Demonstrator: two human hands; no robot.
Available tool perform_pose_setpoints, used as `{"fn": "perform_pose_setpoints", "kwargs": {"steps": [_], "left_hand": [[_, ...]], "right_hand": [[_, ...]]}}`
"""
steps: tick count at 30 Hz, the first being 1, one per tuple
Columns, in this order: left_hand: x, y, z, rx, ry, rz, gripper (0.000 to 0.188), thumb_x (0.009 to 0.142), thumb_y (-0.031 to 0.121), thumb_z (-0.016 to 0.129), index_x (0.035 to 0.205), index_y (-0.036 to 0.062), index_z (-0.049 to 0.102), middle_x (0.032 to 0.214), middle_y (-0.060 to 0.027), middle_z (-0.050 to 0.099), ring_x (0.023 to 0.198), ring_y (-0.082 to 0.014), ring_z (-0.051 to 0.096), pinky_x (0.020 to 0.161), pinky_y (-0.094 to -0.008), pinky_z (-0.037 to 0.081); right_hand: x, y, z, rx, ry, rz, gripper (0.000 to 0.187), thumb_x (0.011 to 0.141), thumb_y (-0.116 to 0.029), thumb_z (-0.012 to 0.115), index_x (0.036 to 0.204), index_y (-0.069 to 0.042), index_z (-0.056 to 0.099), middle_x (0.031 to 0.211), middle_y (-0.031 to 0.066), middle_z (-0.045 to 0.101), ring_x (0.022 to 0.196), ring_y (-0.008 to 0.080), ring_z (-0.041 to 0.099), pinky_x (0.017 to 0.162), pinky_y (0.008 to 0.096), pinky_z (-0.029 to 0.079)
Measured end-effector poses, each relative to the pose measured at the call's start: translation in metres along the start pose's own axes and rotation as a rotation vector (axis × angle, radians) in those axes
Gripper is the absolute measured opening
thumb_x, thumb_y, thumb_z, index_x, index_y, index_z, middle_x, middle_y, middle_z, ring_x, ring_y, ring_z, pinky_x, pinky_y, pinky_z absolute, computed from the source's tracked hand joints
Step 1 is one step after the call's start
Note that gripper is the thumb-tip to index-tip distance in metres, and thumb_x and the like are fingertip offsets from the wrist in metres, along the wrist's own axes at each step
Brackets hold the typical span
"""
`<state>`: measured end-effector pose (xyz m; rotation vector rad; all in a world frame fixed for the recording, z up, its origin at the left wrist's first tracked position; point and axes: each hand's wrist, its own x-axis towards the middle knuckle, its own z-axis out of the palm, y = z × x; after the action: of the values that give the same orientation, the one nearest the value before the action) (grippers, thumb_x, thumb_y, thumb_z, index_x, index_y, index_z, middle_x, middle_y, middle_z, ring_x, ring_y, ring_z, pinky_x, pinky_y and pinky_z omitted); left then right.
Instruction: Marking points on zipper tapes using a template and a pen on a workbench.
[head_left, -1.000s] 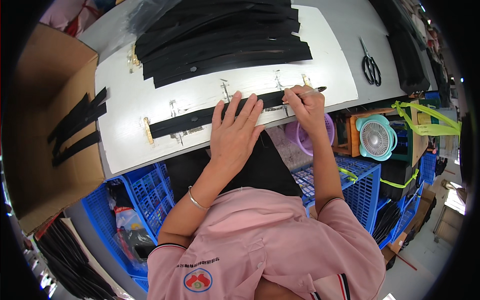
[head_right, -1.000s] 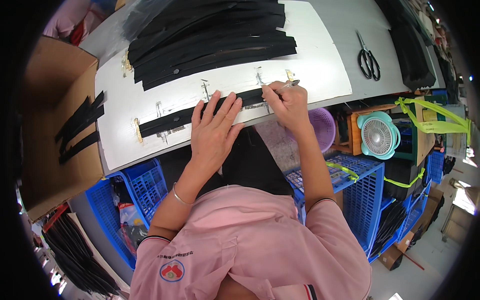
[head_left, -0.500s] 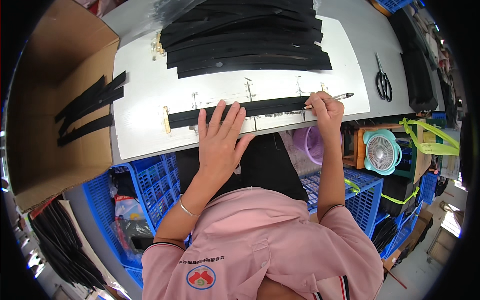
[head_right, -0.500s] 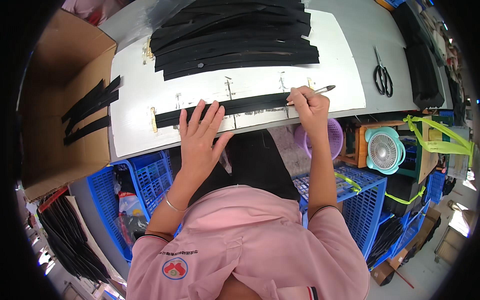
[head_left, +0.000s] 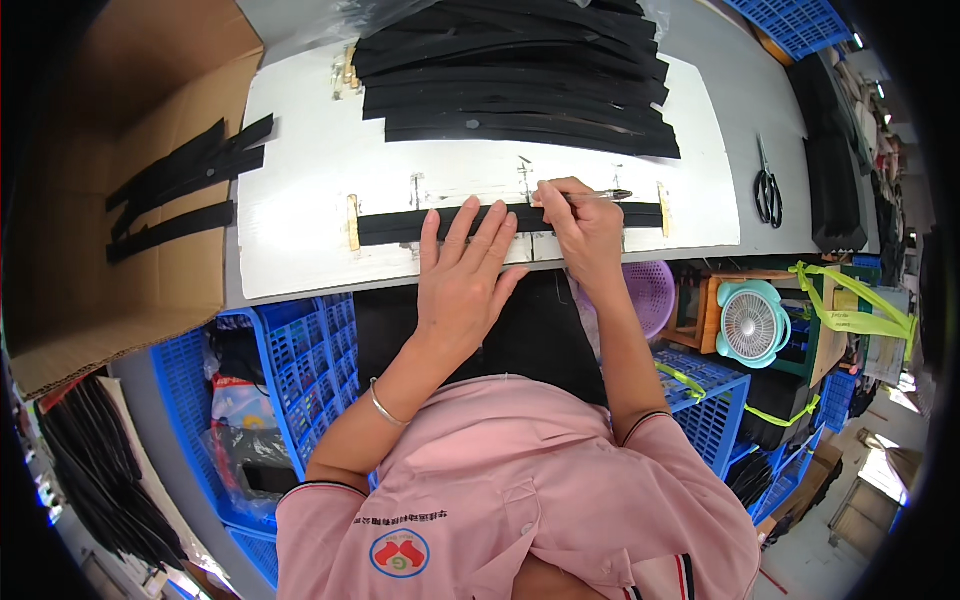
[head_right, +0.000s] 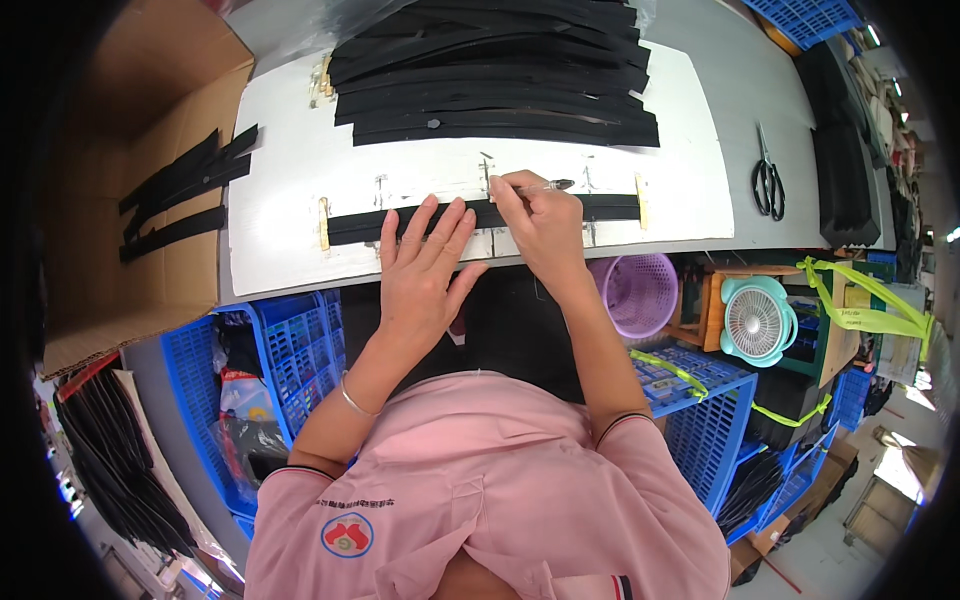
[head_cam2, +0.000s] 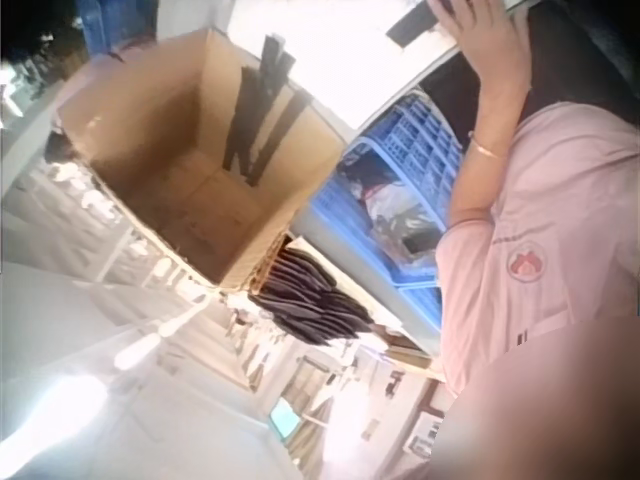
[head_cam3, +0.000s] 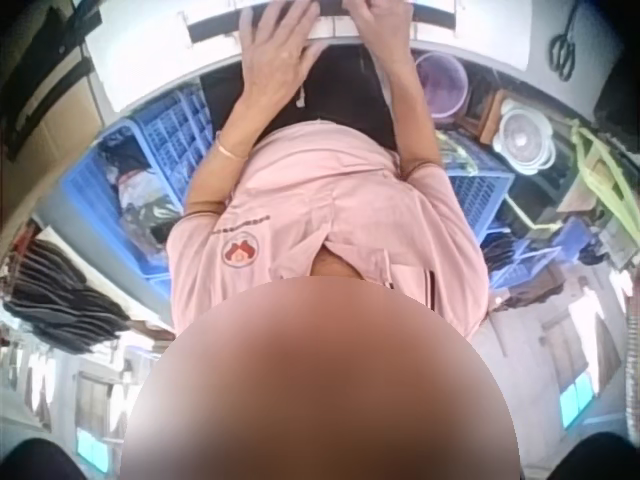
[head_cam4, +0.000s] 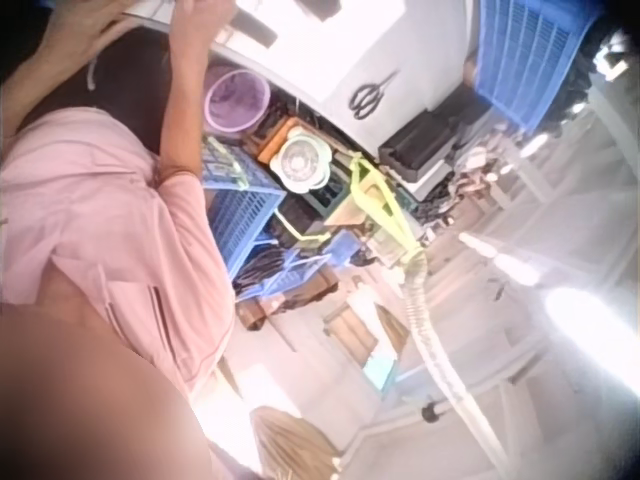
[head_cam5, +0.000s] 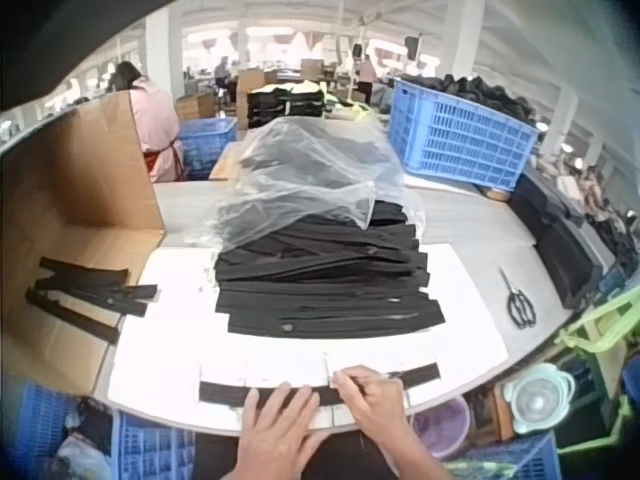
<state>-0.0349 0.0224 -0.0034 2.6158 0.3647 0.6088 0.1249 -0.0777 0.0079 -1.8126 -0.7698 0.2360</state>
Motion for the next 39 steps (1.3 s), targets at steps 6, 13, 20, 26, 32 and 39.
{"fn": "perform_pose_setpoints", "kwargs": {"steps": [6,13,20,26,32,39], "left_hand": [[-0.001,0.0,0.0,-0.02,0.006,-0.004,0.058,0.091,0.028,0.077,0.143,0.0062,0.063,0.152,-0.0068,0.058,0.147,-0.0306,0.045,0.125,-0.0564,0.021],[-0.001,0.0,0.0,0.018,0.013,0.007,0.058,0.09,0.03,0.077,0.141,0.0058,0.064,0.151,-0.0064,0.058,0.147,-0.0284,0.045,0.125,-0.0566,0.024],[0.0,0.0,0.0,0.031,0.006,0.004,0.058,0.09,0.03,0.077,0.141,0.0062,0.065,0.151,-0.006,0.058,0.147,-0.0279,0.045,0.125,-0.0562,0.023],[-0.002,-0.001,-0.004,-0.065,-0.001,-0.007,0.059,0.092,0.03,0.077,0.145,0.0071,0.062,0.154,-0.0089,0.056,0.149,-0.0316,0.043,0.125,-0.0567,0.021],[-0.016,-0.023,-0.03,-0.016,0.12,-0.128,0.055,0.094,0.02,0.073,0.146,0.0068,0.059,0.153,-0.013,0.056,0.148,-0.034,0.044,0.125,-0.057,0.02],[-0.01,-0.059,-0.048,0.046,0.148,-0.179,0.04,0.088,-0.001,0.065,0.127,0.0033,0.069,0.13,-0.0121,0.068,0.129,-0.0305,0.057,0.125,-0.0547,0.024]], "right_hand": [[-0.001,0.0,0.0,-0.134,-0.068,0.007,0.025,0.104,-0.016,0.067,0.097,0.007,0.075,0.086,0.0066,0.076,0.068,0.0083,0.063,0.063,0.023,0.048],[-0.003,0.006,0.004,-0.162,0.005,-0.088,0.02,0.099,-0.014,0.07,0.093,0.003,0.076,0.079,0.008,0.074,0.062,0.012,0.065,0.058,0.026,0.048],[-0.004,0.005,-0.006,-0.108,-0.126,-0.163,0.02,0.099,-0.012,0.07,0.089,0.003,0.076,0.069,0.0052,0.072,0.059,0.0098,0.065,0.056,0.0254,0.048],[-0.003,0.006,-0.008,-0.198,-0.159,-0.188,0.022,0.097,-0.013,0.071,0.083,0.003,0.076,0.068,0.009,0.072,0.055,0.0163,0.068,0.054,0.0291,0.049],[-0.006,0.006,-0.01,0.009,-0.082,-0.057,0.021,0.098,-0.012,0.069,0.086,0.003,0.077,0.067,0.007,0.072,0.061,0.0089,0.066,0.056,0.0248,0.047],[-0.006,0.008,-0.006,0.027,-0.041,-0.081,0.018,0.097,-0.009,0.071,0.085,0.004,0.077,0.069,0.0052,0.072,0.059,0.006,0.061,0.055,0.0227,0.045]]}}
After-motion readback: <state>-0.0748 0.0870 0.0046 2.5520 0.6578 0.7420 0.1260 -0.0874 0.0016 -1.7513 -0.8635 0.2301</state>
